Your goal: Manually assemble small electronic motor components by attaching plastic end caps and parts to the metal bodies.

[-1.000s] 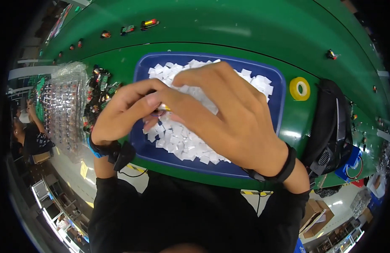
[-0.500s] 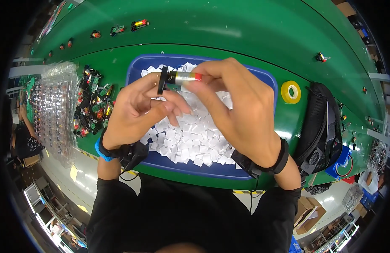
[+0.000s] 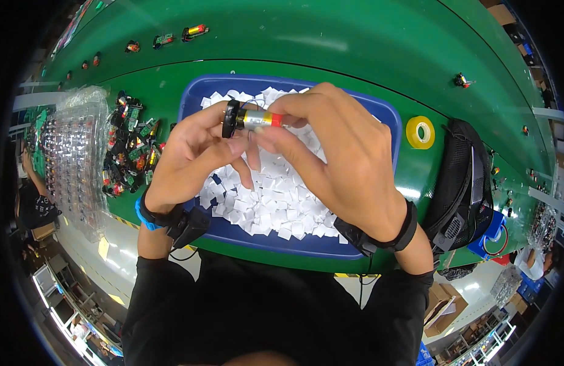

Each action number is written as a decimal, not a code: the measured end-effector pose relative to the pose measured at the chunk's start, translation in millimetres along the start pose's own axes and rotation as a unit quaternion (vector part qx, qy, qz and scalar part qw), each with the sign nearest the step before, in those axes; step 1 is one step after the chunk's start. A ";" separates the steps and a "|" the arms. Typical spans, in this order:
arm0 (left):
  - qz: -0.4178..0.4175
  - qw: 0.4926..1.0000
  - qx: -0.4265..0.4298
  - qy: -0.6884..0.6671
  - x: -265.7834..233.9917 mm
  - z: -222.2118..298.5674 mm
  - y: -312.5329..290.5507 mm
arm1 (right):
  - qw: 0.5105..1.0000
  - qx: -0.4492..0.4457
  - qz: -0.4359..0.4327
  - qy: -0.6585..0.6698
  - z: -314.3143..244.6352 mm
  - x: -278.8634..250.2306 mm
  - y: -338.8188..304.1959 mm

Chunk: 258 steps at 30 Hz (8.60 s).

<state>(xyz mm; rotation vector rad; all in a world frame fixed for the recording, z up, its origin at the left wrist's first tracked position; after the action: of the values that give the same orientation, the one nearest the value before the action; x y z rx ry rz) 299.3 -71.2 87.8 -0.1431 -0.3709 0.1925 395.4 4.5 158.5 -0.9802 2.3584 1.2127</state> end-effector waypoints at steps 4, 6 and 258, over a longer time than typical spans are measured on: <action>0.016 0.998 0.052 0.035 -2.7 0.2 -1.8 | 0.996 0.065 0.036 0.057 11.9 -3.5 -0.7; 0.023 0.999 0.041 0.027 -2.0 -0.2 -0.7 | 0.988 0.132 0.014 0.075 18.2 -1.5 -4.1; 0.084 0.994 -0.059 -0.043 -21.4 -20.4 -4.6 | 0.982 -0.128 -0.039 -0.136 -25.8 -2.1 -2.2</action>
<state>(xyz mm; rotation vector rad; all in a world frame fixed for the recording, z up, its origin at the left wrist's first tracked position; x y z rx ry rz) 288.1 -82.3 62.4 -0.2836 -0.4565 0.3442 399.2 -16.3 173.6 -0.9061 1.9715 1.5394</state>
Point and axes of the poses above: each hand's wrist, its own y-axis towards the middle knuckle, its own x-axis out of the palm, z = x × y, the point moved 10 cm from there along y, towards the middle knuckle, and after that the axes turned 7 degrees about z, right-handed, at the moved point
